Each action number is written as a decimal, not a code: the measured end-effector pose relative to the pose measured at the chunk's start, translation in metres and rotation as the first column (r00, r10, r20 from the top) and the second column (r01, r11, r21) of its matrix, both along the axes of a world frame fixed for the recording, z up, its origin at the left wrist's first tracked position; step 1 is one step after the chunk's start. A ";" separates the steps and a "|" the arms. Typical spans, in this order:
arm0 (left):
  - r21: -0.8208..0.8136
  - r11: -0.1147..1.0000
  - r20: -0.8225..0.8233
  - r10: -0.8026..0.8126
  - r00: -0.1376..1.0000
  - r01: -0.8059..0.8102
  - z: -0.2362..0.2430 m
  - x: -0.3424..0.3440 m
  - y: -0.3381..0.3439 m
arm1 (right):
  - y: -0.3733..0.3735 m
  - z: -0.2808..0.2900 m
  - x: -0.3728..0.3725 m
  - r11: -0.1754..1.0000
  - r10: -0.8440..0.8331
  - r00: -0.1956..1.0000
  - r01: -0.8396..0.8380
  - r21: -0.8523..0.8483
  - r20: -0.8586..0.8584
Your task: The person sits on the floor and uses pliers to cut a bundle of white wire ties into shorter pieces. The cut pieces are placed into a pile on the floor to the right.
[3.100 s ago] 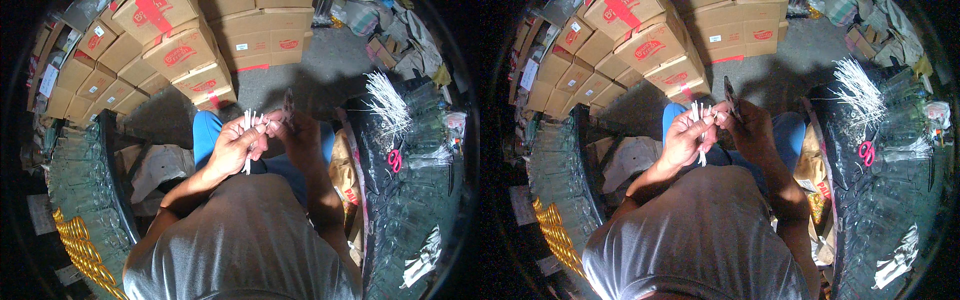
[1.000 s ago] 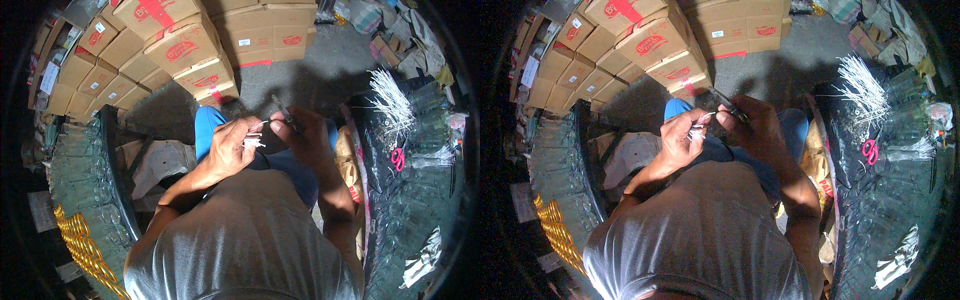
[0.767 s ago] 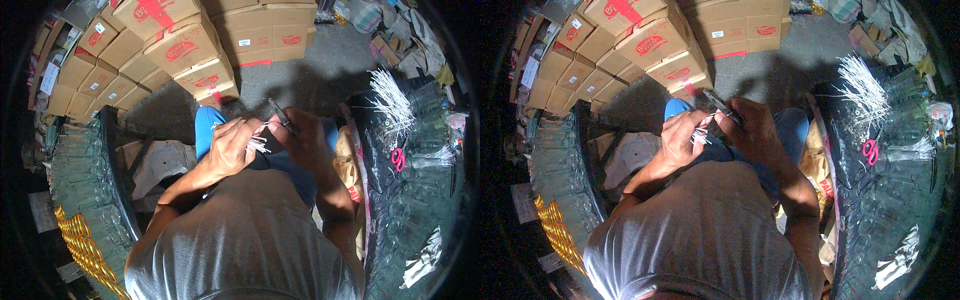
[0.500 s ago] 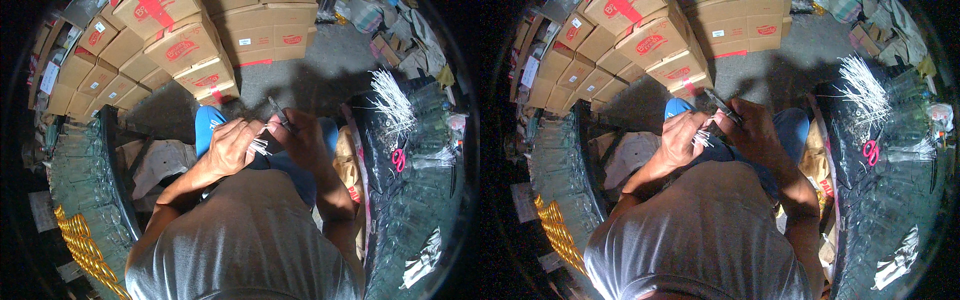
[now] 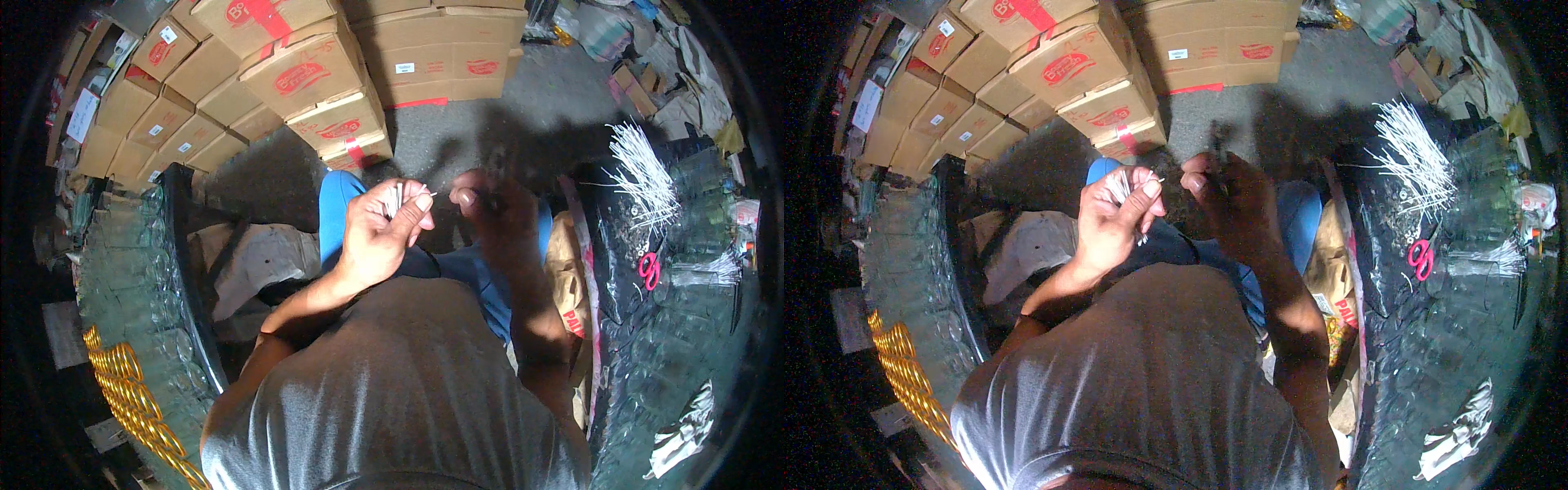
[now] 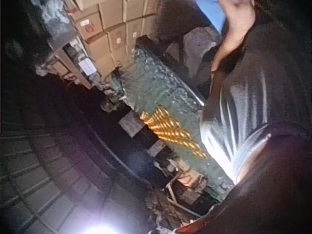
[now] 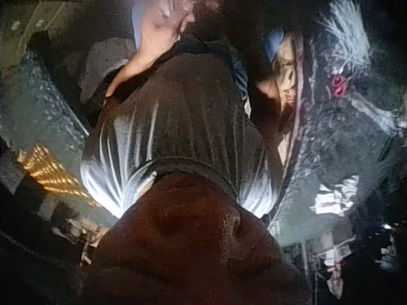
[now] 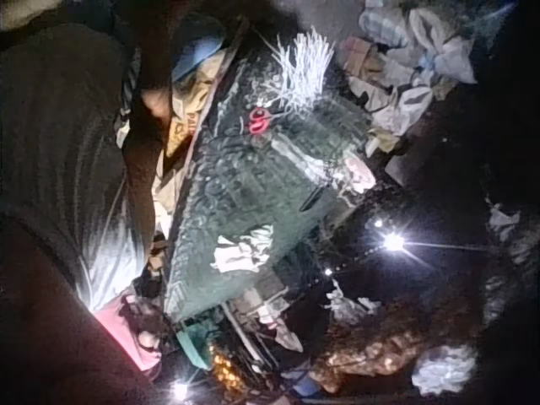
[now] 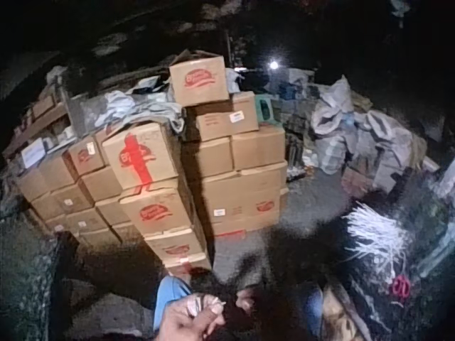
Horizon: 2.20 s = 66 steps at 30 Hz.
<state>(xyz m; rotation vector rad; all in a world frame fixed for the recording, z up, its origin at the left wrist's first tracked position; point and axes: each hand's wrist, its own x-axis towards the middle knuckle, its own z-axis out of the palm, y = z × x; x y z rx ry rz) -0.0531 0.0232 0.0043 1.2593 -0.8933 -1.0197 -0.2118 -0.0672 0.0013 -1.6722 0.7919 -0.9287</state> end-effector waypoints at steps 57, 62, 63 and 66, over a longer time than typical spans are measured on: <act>-0.058 0.998 -0.403 -0.051 0.914 0.030 0.003 0.006 -0.006 | 0.017 -0.017 0.032 0.965 -0.069 0.991 0.095 -0.243 0.110; -0.079 0.996 -0.361 -0.055 0.931 0.029 -0.012 0.010 -0.006 | 0.010 -0.013 0.028 0.927 0.002 0.998 0.023 -0.374 0.068; -0.076 0.997 -0.366 -0.049 0.929 0.023 -0.012 0.010 -0.006 | 0.008 -0.009 0.025 0.913 0.021 1.000 -0.013 -0.408 0.015; -0.084 0.996 -0.397 -0.055 0.916 0.023 -0.012 0.011 -0.007 | 0.006 0.000 0.019 0.999 0.030 0.999 -0.028 0.043 -0.045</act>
